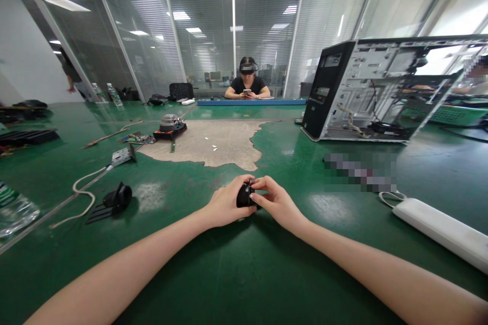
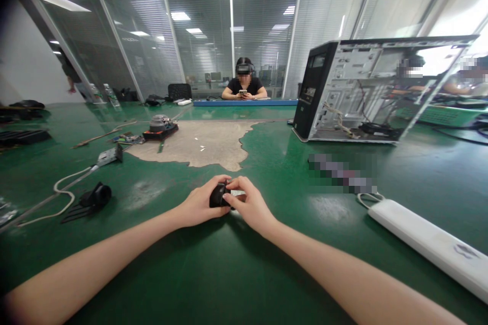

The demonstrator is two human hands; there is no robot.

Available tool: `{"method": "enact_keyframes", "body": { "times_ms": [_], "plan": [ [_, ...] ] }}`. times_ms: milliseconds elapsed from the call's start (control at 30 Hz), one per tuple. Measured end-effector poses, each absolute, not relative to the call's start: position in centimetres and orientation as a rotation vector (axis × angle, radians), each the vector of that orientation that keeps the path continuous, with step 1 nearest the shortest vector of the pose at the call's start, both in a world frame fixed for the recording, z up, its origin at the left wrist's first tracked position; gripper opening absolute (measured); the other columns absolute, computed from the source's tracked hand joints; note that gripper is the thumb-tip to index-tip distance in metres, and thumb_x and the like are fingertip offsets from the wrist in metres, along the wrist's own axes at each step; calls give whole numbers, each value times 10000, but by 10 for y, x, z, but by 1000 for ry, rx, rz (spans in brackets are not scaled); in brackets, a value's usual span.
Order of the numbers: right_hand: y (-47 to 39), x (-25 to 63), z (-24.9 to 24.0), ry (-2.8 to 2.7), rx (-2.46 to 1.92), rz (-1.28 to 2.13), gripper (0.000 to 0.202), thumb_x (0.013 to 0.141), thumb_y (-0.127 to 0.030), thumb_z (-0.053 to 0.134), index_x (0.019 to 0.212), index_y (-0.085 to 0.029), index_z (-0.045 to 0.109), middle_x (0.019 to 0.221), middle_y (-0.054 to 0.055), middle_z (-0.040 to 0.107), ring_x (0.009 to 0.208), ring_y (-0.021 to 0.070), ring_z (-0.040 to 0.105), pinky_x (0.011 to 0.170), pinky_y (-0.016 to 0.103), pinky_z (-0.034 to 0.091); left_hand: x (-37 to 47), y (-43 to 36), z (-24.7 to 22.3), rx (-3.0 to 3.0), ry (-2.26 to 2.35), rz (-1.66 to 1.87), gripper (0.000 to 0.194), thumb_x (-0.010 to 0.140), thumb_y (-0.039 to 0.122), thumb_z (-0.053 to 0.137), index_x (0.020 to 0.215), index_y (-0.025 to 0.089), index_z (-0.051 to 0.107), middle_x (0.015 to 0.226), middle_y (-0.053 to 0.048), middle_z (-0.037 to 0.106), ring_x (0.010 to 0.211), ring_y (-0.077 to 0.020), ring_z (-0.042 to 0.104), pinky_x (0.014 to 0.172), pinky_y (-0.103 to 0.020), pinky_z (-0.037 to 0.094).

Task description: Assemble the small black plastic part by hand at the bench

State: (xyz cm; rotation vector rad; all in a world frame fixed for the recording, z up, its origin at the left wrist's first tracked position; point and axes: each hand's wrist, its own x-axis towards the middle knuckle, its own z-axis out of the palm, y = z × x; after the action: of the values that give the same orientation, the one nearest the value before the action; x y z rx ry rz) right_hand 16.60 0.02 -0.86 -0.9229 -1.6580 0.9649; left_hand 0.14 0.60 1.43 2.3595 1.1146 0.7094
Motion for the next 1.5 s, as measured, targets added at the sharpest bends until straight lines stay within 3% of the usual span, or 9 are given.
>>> {"method": "enact_keyframes", "body": {
  "times_ms": [200, 433, 700, 967, 1167, 1367, 1500],
  "plan": [
    [-1, 165, -9, -1619, -868, 1001, 98, 717, -200, 576, 789, -196, 509, 918, 9, 503, 887, 143, 535, 808, 313, 467, -1, 7, 23, 2320, 1083, 709, 526, 658, 299, 594, 1128, 280, 357, 1103, 5, 520, 944, -195, 539, 804, -326, 423],
    [-2, 164, -4, -1571, -828, 1042, 68, 707, -211, 587, 737, -188, 530, 910, 15, 506, 929, 151, 520, 827, 314, 468, -2, 4, 23, 2349, 1087, 751, 526, 639, 297, 616, 1101, 273, 366, 1052, 14, 528, 882, -181, 552, 757, -307, 435],
    [-5, 162, -4, -1612, -844, 1012, 213, 719, -208, 576, 908, -220, 481, 958, 10, 497, 956, 144, 518, 918, 342, 426, 0, 4, 9, 2520, 1110, 852, 538, 654, 249, 593, 1119, 260, 324, 1070, -14, 496, 919, -200, 533, 765, -333, 440],
    [-4, 164, -3, -1636, -905, 1099, 163, 713, -241, 579, 845, -205, 490, 875, 8, 517, 904, 151, 532, 759, 304, 494, 1, 4, 5, 2543, 1134, 879, 552, 658, 245, 581, 1135, 254, 303, 1134, -38, 441, 964, -210, 507, 781, -356, 447],
    [-5, 164, -1, -1597, -887, 1002, 99, 715, -267, 574, 762, -195, 524, 931, 17, 524, 934, 157, 524, 776, 301, 472, 0, 6, 9, 2517, 1128, 830, 555, 632, 291, 620, 1106, 258, 332, 1102, -30, 445, 951, -210, 504, 788, -362, 443],
    [-1, 164, -2, -1591, -1015, 1093, 200, 709, -283, 581, 863, -196, 487, 865, 20, 559, 837, 148, 556, 731, 310, 479, 0, 7, 11, 2499, 1107, 826, 558, 634, 297, 628, 1110, 261, 338, 1102, -26, 449, 937, -205, 510, 789, -359, 438],
    [-2, 166, -2, -1645, -968, 1117, 171, 713, -272, 581, 833, -197, 486, 848, 8, 561, 830, 148, 557, 697, 290, 477, 0, 8, 10, 2513, 1110, 828, 552, 635, 295, 627, 1104, 255, 337, 1099, -27, 448, 928, -203, 516, 779, -355, 443]
  ]
}}
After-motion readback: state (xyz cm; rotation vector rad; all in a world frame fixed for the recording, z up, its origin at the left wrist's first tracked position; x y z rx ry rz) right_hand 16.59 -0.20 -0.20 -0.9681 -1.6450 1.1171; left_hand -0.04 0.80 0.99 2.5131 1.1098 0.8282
